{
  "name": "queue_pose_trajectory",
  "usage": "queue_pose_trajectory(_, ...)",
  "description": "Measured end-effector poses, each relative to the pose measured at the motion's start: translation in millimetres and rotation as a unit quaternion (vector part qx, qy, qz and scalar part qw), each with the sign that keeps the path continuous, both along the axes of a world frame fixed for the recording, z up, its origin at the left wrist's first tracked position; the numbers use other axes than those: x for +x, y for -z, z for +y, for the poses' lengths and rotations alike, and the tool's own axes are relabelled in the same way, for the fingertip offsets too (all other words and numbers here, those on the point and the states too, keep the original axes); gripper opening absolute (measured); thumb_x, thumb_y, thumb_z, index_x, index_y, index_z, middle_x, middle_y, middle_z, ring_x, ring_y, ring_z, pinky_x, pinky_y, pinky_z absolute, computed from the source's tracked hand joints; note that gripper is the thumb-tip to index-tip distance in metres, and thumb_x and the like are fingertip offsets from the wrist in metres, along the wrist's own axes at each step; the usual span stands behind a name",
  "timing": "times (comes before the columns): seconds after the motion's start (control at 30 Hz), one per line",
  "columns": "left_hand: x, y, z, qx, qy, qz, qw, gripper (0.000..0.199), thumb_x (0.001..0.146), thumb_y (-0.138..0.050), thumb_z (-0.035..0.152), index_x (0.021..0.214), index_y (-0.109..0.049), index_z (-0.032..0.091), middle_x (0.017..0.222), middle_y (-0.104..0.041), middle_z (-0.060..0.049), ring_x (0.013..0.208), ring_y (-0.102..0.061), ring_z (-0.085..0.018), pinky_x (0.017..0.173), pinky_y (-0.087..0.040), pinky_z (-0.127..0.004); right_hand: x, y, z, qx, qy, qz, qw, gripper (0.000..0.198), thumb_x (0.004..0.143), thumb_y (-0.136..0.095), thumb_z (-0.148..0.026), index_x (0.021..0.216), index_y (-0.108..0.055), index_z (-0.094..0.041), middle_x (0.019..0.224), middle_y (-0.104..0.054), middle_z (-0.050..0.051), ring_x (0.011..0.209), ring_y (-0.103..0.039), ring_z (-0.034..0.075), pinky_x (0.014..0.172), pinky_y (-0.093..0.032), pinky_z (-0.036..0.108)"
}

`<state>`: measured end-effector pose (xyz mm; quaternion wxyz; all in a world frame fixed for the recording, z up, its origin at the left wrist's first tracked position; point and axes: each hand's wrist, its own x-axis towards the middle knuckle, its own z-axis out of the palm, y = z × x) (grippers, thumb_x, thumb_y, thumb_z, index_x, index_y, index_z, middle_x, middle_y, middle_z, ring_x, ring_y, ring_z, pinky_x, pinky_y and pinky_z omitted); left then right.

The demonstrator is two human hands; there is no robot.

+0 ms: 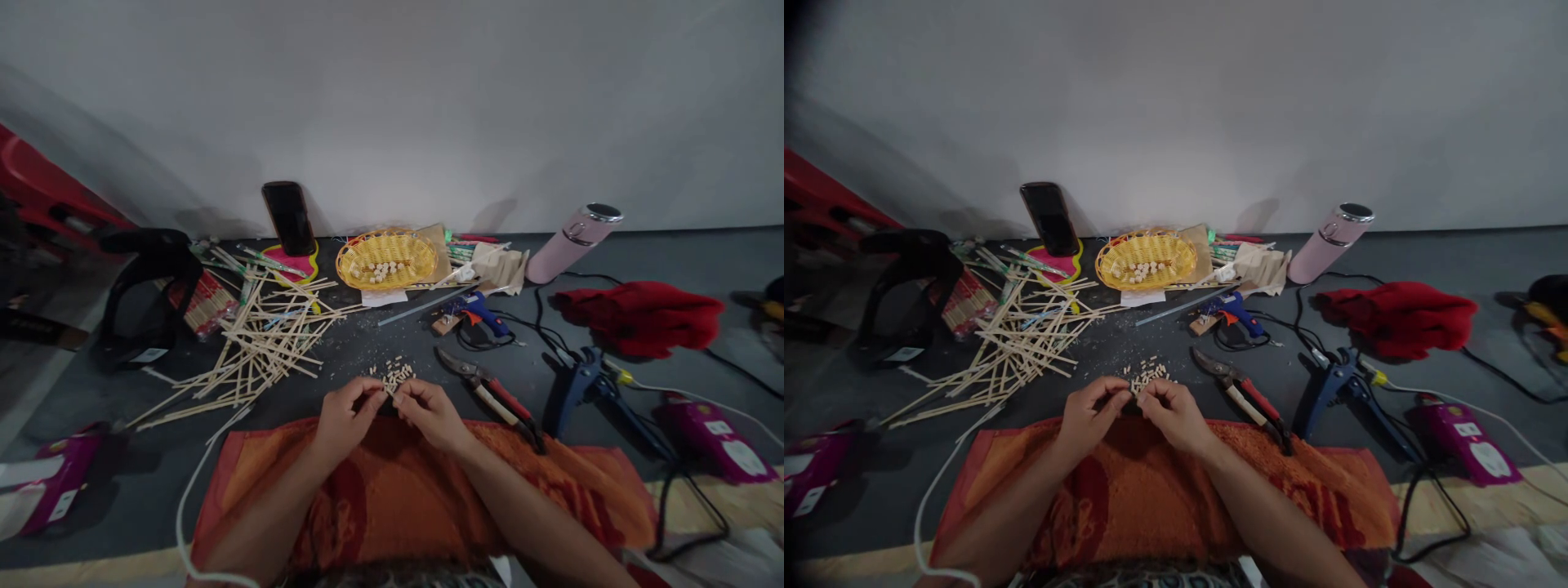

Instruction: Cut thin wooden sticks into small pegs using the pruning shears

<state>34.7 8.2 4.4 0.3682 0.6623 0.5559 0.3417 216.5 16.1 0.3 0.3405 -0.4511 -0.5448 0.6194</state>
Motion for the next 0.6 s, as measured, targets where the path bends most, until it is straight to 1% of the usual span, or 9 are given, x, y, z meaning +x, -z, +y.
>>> queue_pose_trajectory(0.07,0.7,-0.1,0.1,0.023,0.036,-0.007,0.999,0.018,0.087,-0.057,0.028,0.100,-0.068,0.021,0.091,-0.073,-0.002,0.080,-0.066,-0.014,0.075,-0.049,-0.022,2.2,-0.6,1.2,0.032,-0.017,-0.020,0.999,0.031,0.088,-0.054,-0.040,0.067,-0.052,-0.018,0.061,-0.046,-0.004,0.055,-0.039,0.009,0.053,-0.031,0.022)
queue_pose_trajectory(0.1,1.2,0.0,0.4,0.031,0.053,-0.007,0.998,0.017,0.088,-0.056,0.027,0.099,-0.068,0.022,0.093,-0.072,-0.003,0.083,-0.066,-0.014,0.077,-0.048,-0.023,3.5,-0.8,1.7,0.050,-0.025,-0.033,0.998,0.030,0.088,-0.054,-0.038,0.067,-0.053,-0.018,0.062,-0.046,-0.004,0.057,-0.040,0.009,0.054,-0.032,0.022)
queue_pose_trajectory(0.2,2.9,0.1,1.3,0.032,0.084,0.001,0.996,0.017,0.090,-0.052,0.023,0.092,-0.069,0.022,0.087,-0.072,-0.002,0.081,-0.065,-0.014,0.076,-0.047,-0.023,7.3,-1.0,2.3,0.094,-0.036,-0.074,0.992,0.028,0.090,-0.052,-0.035,0.069,-0.055,-0.017,0.064,-0.047,-0.003,0.061,-0.042,0.010,0.058,-0.034,0.022)
queue_pose_trajectory(0.27,3.9,-0.3,1.4,0.022,0.091,0.010,0.996,0.018,0.090,-0.051,0.022,0.091,-0.068,0.022,0.086,-0.071,-0.002,0.079,-0.065,-0.014,0.074,-0.046,-0.023,10.1,-1.0,3.1,0.114,-0.037,-0.094,0.988,0.029,0.091,-0.050,-0.034,0.069,-0.055,-0.017,0.064,-0.047,-0.003,0.062,-0.043,0.010,0.059,-0.035,0.022)
queue_pose_trajectory(0.33,4.2,-0.8,1.0,0.004,0.081,0.012,0.997,0.017,0.090,-0.051,0.023,0.091,-0.068,0.021,0.083,-0.071,-0.002,0.075,-0.064,-0.014,0.071,-0.046,-0.023,14.1,-0.5,5.4,0.138,-0.029,-0.115,0.983,0.030,0.093,-0.046,-0.034,0.070,-0.056,-0.017,0.064,-0.049,-0.003,0.062,-0.046,0.011,0.059,-0.036,0.022)
queue_pose_trajectory(0.43,3.6,-0.5,0.9,-0.040,0.034,-0.032,0.998,0.017,0.089,-0.053,0.029,0.091,-0.067,0.019,0.076,-0.069,-0.001,0.066,-0.060,-0.012,0.063,-0.045,-0.021,23.2,2.9,12.8,0.191,0.043,-0.165,0.967,0.024,0.094,-0.045,-0.031,0.082,-0.060,-0.018,0.074,-0.058,0.000,0.070,-0.054,0.014,0.066,-0.042,0.024)
queue_pose_trajectory(0.5,2.9,1.0,1.7,-0.080,0.002,-0.096,0.992,0.017,0.087,-0.056,0.031,0.090,-0.066,0.018,0.069,-0.066,0.000,0.060,-0.057,-0.011,0.058,-0.043,-0.020,29.8,7.9,19.0,0.235,0.098,-0.214,0.943,0.017,0.093,-0.047,-0.028,0.095,-0.061,-0.019,0.088,-0.063,0.004,0.083,-0.058,0.017,0.077,-0.045,0.028)
queue_pose_trajectory(0.53,2.7,2.1,2.5,-0.101,-0.013,-0.135,0.986,0.017,0.086,-0.057,0.032,0.089,-0.065,0.018,0.067,-0.065,0.000,0.057,-0.055,-0.010,0.056,-0.042,-0.020,32.5,11.1,21.9,0.255,0.105,-0.237,0.931,0.017,0.093,-0.047,-0.026,0.099,-0.061,-0.019,0.094,-0.064,0.006,0.090,-0.059,0.019,0.082,-0.046,0.031)
queue_pose_trajectory(0.6,2.6,4.7,4.5,-0.138,-0.038,-0.215,0.966,0.016,0.084,-0.061,0.032,0.088,-0.063,0.017,0.068,-0.065,0.001,0.054,-0.053,-0.009,0.053,-0.041,-0.019,35.9,17.9,26.2,0.280,0.092,-0.276,0.915,0.021,0.093,-0.045,-0.022,0.106,-0.060,-0.020,0.102,-0.063,0.008,0.097,-0.059,0.020,0.088,-0.046,0.033)
